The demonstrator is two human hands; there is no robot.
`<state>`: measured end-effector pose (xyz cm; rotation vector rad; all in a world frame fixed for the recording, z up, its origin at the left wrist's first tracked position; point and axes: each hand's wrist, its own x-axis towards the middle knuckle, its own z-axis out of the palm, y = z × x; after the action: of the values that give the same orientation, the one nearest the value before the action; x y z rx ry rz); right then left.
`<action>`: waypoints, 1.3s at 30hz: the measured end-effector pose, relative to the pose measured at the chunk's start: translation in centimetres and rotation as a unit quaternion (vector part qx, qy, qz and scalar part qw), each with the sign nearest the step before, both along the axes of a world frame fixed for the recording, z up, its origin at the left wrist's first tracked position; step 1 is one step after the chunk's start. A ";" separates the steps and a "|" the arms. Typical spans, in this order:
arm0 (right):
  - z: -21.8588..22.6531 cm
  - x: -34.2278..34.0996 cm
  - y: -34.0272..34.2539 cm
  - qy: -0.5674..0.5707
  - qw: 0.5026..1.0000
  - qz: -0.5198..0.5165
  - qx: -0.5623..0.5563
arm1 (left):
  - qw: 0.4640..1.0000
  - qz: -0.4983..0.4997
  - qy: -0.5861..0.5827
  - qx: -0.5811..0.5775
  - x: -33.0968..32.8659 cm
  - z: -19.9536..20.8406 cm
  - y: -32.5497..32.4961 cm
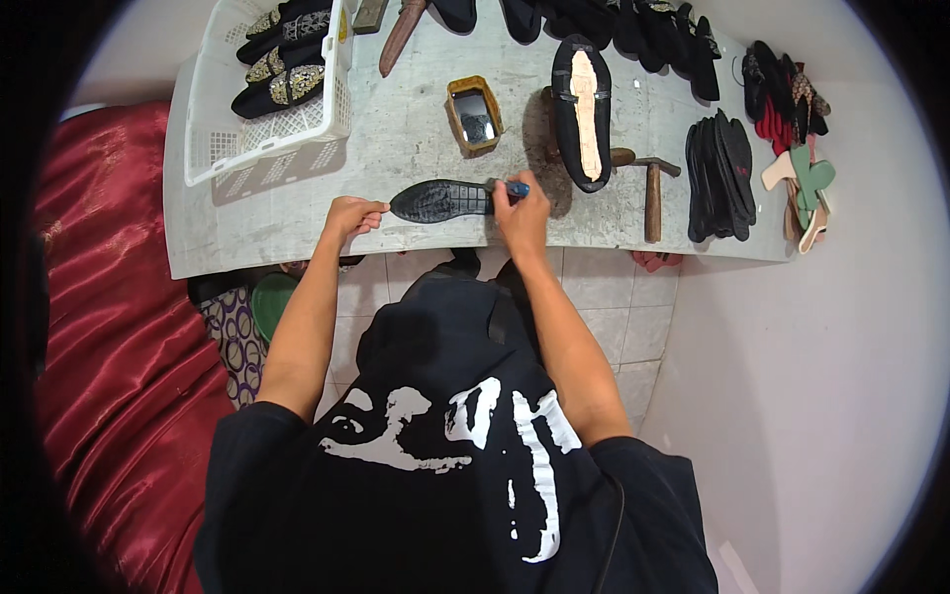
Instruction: Applying glue or dye to shoe soles and then hammering them onto the shoe uppers to secure them.
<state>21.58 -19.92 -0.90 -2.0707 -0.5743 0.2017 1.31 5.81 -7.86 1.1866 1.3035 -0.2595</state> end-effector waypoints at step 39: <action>3.9 4.7 6.5 -0.042 0.997 0.038 0.052 | 1.000 0.019 -0.020 0.003 0.3 0.1 -0.2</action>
<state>26.30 -13.45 2.95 -1.9657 -0.7000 0.1274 1.61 5.64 -7.72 1.1653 1.2927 -0.2031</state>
